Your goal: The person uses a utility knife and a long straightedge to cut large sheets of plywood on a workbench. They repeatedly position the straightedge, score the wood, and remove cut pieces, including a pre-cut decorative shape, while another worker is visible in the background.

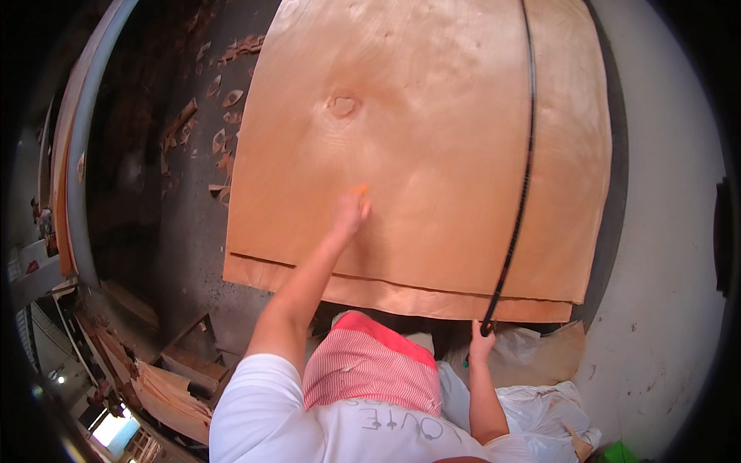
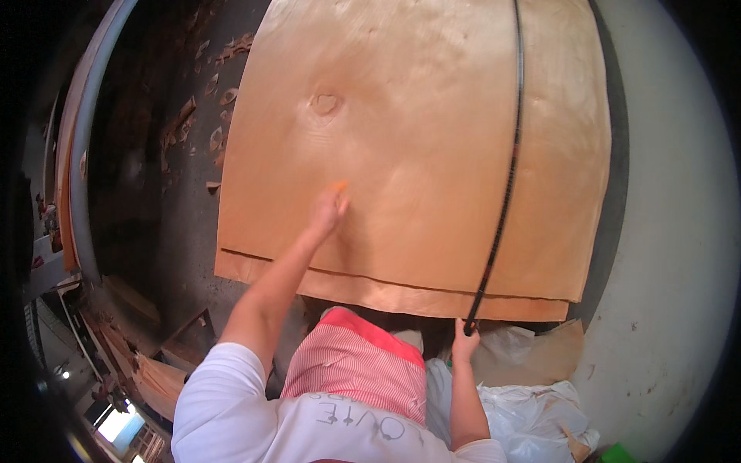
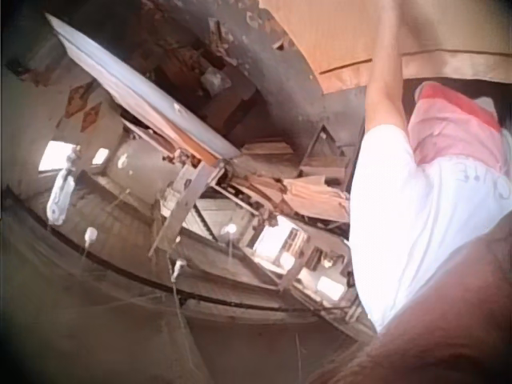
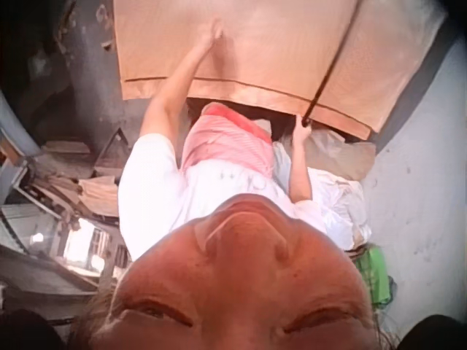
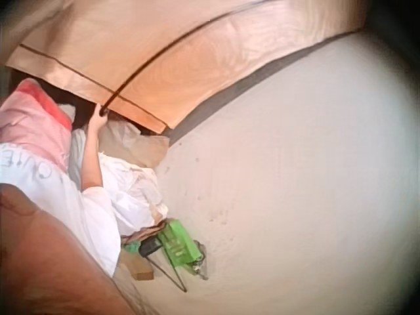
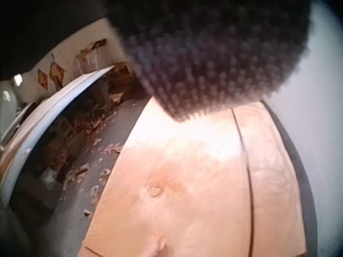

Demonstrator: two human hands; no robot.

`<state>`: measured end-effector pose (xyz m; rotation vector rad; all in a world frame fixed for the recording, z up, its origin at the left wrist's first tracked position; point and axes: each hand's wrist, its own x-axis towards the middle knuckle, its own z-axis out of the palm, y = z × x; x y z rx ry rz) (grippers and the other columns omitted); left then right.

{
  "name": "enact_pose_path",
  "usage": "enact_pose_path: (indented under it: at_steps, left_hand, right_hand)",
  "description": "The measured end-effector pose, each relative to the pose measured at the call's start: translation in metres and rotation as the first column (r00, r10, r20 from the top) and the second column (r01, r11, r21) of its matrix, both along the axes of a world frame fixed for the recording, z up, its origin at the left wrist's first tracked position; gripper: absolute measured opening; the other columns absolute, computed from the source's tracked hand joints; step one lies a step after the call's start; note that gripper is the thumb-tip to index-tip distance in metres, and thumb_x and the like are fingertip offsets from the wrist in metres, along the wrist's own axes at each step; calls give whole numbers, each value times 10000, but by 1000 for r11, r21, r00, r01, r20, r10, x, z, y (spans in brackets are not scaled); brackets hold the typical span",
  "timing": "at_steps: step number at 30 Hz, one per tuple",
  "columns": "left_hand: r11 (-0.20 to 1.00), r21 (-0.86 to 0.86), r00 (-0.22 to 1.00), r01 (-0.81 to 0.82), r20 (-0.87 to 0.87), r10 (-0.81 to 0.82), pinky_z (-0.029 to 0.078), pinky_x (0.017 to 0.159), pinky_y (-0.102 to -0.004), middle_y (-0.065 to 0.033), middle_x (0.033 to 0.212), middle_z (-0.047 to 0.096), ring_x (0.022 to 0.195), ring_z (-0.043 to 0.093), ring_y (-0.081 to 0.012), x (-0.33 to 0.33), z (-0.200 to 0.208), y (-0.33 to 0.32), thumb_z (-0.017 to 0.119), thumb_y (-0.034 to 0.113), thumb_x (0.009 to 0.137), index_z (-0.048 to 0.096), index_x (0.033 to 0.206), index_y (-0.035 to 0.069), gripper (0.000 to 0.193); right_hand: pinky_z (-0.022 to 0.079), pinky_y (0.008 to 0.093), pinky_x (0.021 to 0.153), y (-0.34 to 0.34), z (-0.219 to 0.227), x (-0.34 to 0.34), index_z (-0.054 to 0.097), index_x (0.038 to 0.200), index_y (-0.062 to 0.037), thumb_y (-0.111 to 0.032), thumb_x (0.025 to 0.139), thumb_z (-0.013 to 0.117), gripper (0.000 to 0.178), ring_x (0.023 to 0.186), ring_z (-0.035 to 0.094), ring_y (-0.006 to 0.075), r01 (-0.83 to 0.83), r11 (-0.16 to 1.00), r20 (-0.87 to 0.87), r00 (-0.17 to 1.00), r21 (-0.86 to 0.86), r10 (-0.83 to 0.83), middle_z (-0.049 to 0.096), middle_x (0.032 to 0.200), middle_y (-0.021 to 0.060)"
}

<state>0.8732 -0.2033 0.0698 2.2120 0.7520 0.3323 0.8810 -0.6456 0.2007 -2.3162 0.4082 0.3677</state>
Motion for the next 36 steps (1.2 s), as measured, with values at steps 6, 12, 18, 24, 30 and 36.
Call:
enact_pose_path:
  at_steps: [6,12,18,24,30,36]
  left_hand:
    - [961,154,951,-230,-174,255,420,789,-403,-144,1139,471,976,486,-308,72,21,85,580,301,756,416,1192,73,519]
    - [844,466,919,-265,-142,367,323,906,-413,-112,1270,398,1134,393,-282,100,17,105,555,366,768,416,1216,76,551]
    - [903,280,944,-327,48,327,342,892,-366,-86,1184,496,1102,436,-237,97,19,97,584,300,761,581,1049,111,344]
    - [662,-549,667,-511,233,708,448,648,-253,-86,860,624,707,585,-139,99,0,126,605,207,779,637,872,44,190]
    - [841,-295,878,-454,9,478,453,683,-319,-90,884,609,752,566,-210,83,-4,127,616,265,762,636,856,82,207]
    - [941,92,940,-324,144,310,435,750,-336,-36,1014,563,932,500,-215,78,15,107,632,251,722,613,883,115,211]
  right_hand:
    - [397,205,487,55,9,-60,576,785,-12,-170,818,574,162,501,491,80,36,986,-323,946,163,19,552,587,35]
    - [405,212,516,74,18,-88,592,815,-16,-152,813,579,137,534,503,88,126,981,-458,888,147,-45,567,622,32]
    - [413,214,529,75,26,-102,604,845,-13,-138,811,577,133,555,514,91,168,972,-477,876,164,-71,577,641,43]
    - [407,210,525,70,30,-92,608,839,-11,-128,806,581,125,552,508,84,155,973,-446,892,169,-64,574,636,36]
    - [400,207,527,71,30,-97,610,855,-16,-136,810,582,131,554,505,81,193,974,-483,868,118,-114,574,639,33]
    - [401,204,525,75,27,-97,607,859,-14,-139,809,582,137,556,504,81,195,974,-496,861,119,-112,573,640,34]
